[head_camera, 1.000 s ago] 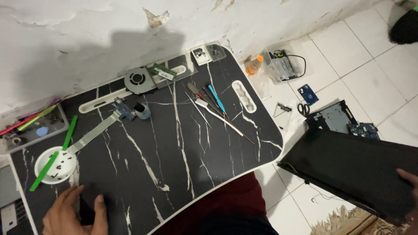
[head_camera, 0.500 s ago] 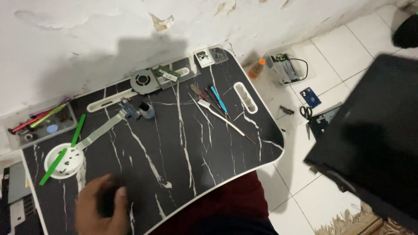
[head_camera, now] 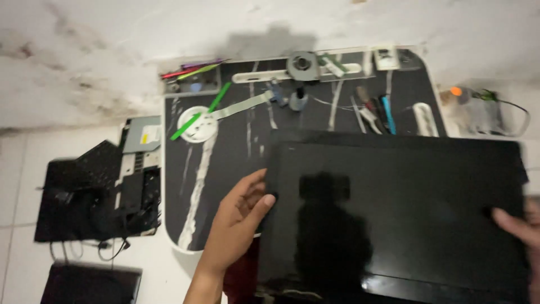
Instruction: Positioning and securing a laptop screen onto the chassis during a repair process.
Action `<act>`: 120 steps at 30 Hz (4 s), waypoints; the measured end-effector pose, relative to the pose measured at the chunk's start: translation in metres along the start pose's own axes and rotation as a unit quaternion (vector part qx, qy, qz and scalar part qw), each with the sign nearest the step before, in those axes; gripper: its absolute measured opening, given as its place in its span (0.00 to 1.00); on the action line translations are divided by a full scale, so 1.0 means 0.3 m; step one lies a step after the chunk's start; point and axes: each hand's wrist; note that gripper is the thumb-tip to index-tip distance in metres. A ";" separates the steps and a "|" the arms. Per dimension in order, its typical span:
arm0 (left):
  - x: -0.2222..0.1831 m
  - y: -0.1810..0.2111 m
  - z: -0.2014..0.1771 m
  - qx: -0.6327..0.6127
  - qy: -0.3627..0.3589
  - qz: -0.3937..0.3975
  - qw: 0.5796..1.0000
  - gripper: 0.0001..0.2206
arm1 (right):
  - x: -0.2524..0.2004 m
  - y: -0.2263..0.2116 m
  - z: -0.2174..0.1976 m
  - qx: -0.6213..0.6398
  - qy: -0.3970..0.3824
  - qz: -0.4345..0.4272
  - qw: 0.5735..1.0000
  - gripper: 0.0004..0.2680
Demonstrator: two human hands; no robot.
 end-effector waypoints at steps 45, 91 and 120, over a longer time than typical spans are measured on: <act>0.069 -0.132 -0.271 0.466 0.198 -0.029 0.862 0.22 | 0.070 -0.083 0.726 -0.407 -0.037 -0.281 0.868 0.32; 0.166 -0.181 -0.176 0.525 0.165 0.096 0.829 0.21 | 0.095 -0.127 0.651 -0.463 0.035 -0.190 0.865 0.30; 0.094 -0.084 -0.098 0.377 0.251 -0.004 0.892 0.17 | -0.105 -0.132 0.469 -0.344 0.015 0.138 0.929 0.22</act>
Point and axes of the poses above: each hand's wrist, its own x-axis towards the middle knuckle, its own z-axis out of the palm, y = z × x, and after that the axes turned 12 degrees about z, right-handed
